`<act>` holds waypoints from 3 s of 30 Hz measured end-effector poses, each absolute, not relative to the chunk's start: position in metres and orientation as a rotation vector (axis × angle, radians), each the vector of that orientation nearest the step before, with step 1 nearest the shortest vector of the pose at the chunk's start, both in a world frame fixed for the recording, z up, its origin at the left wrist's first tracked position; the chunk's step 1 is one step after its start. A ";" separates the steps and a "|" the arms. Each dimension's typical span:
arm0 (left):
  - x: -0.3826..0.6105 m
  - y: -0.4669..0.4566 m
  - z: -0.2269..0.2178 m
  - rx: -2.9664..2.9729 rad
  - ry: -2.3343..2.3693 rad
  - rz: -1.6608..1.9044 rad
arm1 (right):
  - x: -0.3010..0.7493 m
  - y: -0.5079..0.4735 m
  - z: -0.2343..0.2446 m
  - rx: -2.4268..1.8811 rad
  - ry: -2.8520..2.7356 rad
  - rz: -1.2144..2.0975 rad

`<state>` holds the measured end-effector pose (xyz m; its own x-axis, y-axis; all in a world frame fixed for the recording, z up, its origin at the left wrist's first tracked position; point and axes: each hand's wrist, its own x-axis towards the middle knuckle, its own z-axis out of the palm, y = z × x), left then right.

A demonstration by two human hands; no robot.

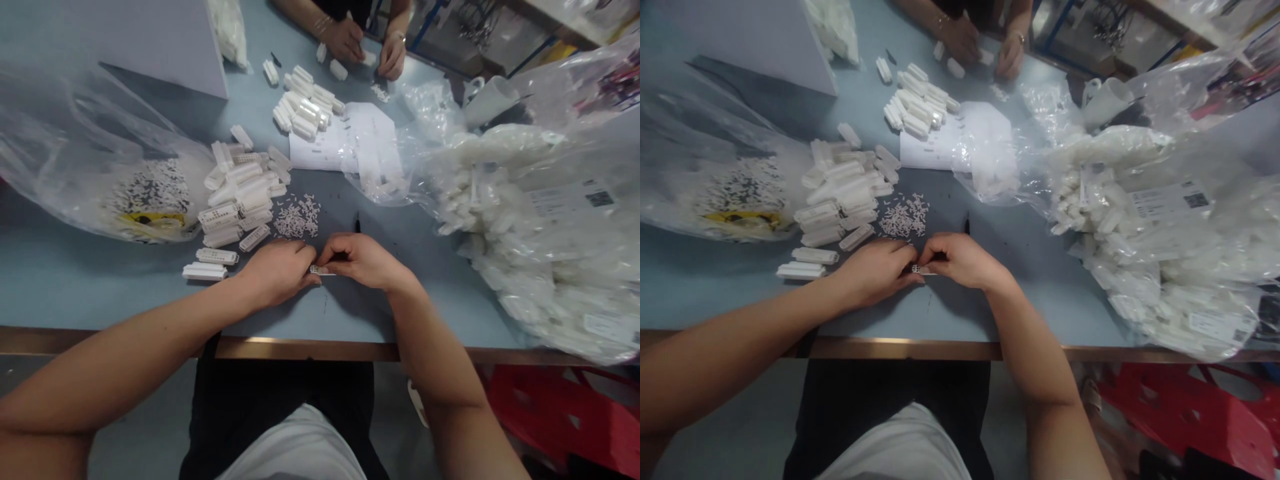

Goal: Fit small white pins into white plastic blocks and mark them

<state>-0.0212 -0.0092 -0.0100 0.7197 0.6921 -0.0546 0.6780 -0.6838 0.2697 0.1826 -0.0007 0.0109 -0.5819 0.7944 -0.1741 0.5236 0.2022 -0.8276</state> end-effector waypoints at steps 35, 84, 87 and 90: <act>-0.022 -0.008 -0.011 2.604 1.076 0.087 | 0.196 -0.023 0.009 -0.913 -2.657 0.268; -0.025 -0.008 -0.006 2.597 1.108 0.106 | 0.186 -0.003 -0.005 -1.355 -2.165 0.570; -0.026 -0.007 -0.008 2.611 1.108 0.107 | 0.189 -0.009 0.000 -1.340 -2.188 0.584; -0.027 -0.008 -0.006 2.599 1.105 0.100 | 0.191 -0.013 0.004 -1.312 -2.223 0.585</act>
<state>-0.0268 -0.0076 -0.0059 0.6991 0.7126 -0.0580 0.6907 -0.6522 0.3124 0.1911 -0.0129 0.0039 -0.4181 0.8877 0.1927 0.6779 0.4462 -0.5842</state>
